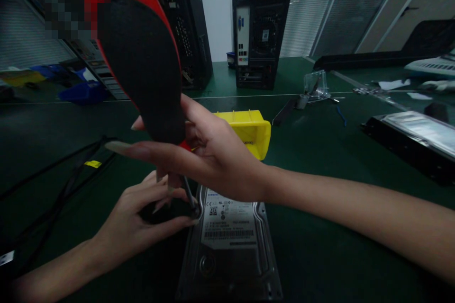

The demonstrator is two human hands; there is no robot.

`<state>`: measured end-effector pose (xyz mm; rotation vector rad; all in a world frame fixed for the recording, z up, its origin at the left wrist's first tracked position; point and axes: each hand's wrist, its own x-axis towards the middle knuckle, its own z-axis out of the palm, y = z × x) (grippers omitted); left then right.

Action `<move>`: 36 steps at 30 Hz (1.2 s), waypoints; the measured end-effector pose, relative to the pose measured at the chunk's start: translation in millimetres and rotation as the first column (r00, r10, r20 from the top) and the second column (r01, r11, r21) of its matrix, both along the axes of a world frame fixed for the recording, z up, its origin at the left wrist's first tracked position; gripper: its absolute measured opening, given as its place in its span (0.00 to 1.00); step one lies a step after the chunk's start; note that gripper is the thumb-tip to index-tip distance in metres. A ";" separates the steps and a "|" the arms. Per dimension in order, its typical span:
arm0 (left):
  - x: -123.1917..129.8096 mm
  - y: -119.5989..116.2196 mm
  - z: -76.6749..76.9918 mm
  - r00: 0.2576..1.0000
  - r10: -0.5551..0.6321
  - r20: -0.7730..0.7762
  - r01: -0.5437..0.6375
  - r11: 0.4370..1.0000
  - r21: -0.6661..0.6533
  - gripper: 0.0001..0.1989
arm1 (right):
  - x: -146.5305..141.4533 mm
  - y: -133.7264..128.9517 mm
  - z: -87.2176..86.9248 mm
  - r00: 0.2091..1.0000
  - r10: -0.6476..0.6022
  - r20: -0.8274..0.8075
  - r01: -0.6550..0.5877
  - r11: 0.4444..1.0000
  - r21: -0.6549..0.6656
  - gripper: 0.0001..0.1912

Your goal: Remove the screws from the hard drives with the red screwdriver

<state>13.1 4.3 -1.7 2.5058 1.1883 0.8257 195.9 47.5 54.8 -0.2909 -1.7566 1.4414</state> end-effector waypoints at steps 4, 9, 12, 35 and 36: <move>7.6 -1.8 -0.4 0.999 0.039 0.017 -0.036 0.992 -0.125 0.09 | 0.3 0.4 0.4 1.000 0.021 -0.009 -0.021 1.000 -0.007 0.18; 7.6 -2.8 -3.2 0.998 0.054 0.039 -0.046 0.983 -0.178 0.07 | -3.2 2.0 -1.0 0.999 0.029 -0.013 -0.030 0.999 -0.027 0.16; 5.6 -1.3 -3.6 0.997 0.048 0.056 -0.038 0.984 -0.175 0.06 | -5.1 4.2 -2.8 0.999 0.029 -0.045 -0.028 0.999 0.026 0.16; 2.2 4.4 -1.9 0.964 0.112 0.240 -0.037 0.954 -0.298 0.08 | -2.7 6.2 54.0 0.994 0.075 0.076 -0.090 0.974 0.206 0.22; 1.4 4.5 -2.3 0.965 0.103 0.239 -0.034 0.960 -0.279 0.07 | -1.7 6.5 54.2 0.994 0.058 0.090 -0.076 0.974 0.214 0.19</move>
